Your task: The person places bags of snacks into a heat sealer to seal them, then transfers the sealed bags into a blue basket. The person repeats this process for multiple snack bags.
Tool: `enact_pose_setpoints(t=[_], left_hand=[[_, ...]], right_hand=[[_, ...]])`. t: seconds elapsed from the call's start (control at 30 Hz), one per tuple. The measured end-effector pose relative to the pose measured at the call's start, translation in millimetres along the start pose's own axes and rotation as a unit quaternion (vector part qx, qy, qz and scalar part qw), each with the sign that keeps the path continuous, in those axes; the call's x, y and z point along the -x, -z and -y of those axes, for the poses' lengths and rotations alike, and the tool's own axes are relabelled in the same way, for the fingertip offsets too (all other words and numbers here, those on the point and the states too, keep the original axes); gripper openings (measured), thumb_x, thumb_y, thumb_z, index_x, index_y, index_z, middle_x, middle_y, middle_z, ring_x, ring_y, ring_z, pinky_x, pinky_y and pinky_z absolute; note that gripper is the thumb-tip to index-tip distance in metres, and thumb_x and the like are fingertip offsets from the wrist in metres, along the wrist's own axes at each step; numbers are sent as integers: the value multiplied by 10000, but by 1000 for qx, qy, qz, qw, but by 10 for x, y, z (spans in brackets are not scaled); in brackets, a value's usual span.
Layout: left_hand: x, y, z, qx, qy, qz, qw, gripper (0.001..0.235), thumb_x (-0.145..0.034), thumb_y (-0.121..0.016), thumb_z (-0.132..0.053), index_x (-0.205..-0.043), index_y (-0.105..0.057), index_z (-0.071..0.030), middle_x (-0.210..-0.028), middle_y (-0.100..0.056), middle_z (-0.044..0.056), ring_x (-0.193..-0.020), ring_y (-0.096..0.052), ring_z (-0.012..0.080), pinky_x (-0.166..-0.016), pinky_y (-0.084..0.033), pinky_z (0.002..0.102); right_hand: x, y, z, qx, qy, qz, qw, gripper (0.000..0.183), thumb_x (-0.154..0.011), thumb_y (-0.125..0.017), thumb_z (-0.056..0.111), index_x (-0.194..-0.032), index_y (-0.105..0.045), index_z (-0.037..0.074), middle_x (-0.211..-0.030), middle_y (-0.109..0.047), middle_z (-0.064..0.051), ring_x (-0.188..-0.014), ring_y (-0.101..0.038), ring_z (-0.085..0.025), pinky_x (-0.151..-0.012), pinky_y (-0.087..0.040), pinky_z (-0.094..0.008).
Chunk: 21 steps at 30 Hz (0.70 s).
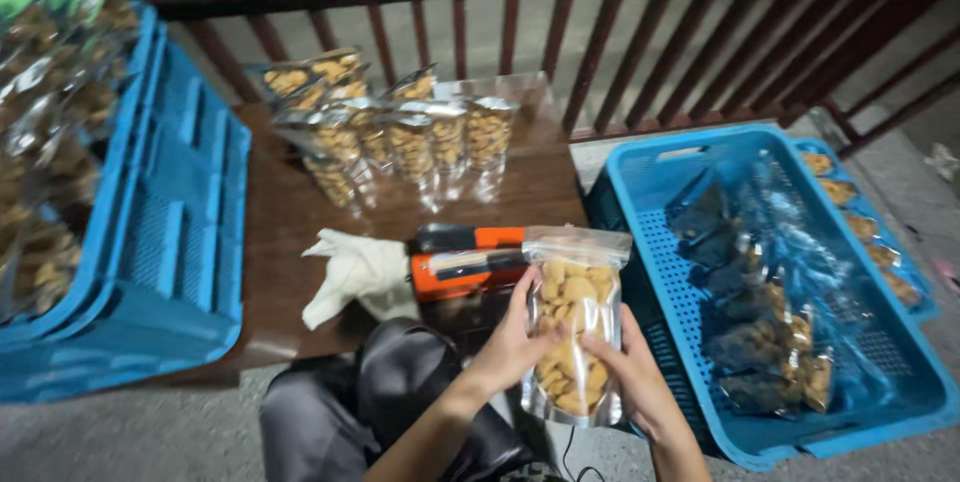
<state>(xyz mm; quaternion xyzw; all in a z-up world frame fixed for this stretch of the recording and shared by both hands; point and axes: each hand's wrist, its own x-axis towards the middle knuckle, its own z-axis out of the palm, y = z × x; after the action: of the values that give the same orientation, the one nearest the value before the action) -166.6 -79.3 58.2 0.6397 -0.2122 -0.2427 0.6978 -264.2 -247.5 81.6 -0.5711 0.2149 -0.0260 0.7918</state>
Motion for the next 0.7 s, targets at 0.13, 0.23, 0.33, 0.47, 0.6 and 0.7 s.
enact_pose_setpoints(t=[0.13, 0.23, 0.33, 0.47, 0.6, 0.7], left_hand=[[-185, -248, -10, 164, -47, 60, 984, 1129, -817, -857, -161, -1604, -64, 2, -1632, -328, 218, -1487, -380, 271, -1212, -341, 373], [-391, -294, -211, 59, -75, 101, 990, 1094, -787, -872, -84, -1606, -152, -5, -1652, -330, 178, -1525, -347, 251, -1230, -314, 364], [-700, -439, -630, -33, -97, 208, 973, 1003, -740, -867, -52, -1572, -309, -29, -1583, -475, 166, -1491, -434, 269, -1214, -354, 371], [-1062, -817, -1119, -247, -76, 268, 928, 920, -724, -866, -143, -1531, -423, -147, -1353, -639, 153, -1282, -613, 299, -1066, -483, 385], [-1576, -1335, -883, -183, -246, 248, 919, 891, -702, -840, -107, -1494, -434, -95, -1371, -645, 199, -1285, -627, 350, -1074, -499, 404], [-1906, -1709, -181, -164, -252, 169, 939, 848, -773, -843, -97, -1508, -423, -57, -1426, -594, 231, -1333, -576, 366, -1091, -465, 414]], right_hand=[[12, 305, 206, 106, 95, 45, 989, 689, -880, -735, 137, -1494, -434, 47, -1430, -600, -124, -1299, -573, -212, -1054, -482, -347], [-10, 573, 803, 245, 179, -18, 953, 776, -829, -772, 110, -1524, -429, 70, -1503, -566, -119, -1317, -553, -212, -1047, -462, -365], [192, 712, 1548, 255, 155, -44, 953, 900, -742, -795, 77, -1548, -400, 142, -1413, -634, -122, -1243, -625, -201, -1033, -500, -353], [333, 689, 2101, 483, 166, -14, 860, 759, -753, -842, 126, -1447, -537, 170, -1218, -746, -108, -1095, -707, -199, -937, -543, -339], [405, 882, 2118, 578, 211, -131, 777, 575, -777, -815, 146, -1320, -627, 140, -1048, -741, -137, -931, -744, -288, -811, -575, -367], [116, 1351, 1826, 586, 167, -209, 765, 500, -784, -823, 213, -1243, -647, 123, -997, -752, -152, -910, -739, -333, -767, -573, -414]])
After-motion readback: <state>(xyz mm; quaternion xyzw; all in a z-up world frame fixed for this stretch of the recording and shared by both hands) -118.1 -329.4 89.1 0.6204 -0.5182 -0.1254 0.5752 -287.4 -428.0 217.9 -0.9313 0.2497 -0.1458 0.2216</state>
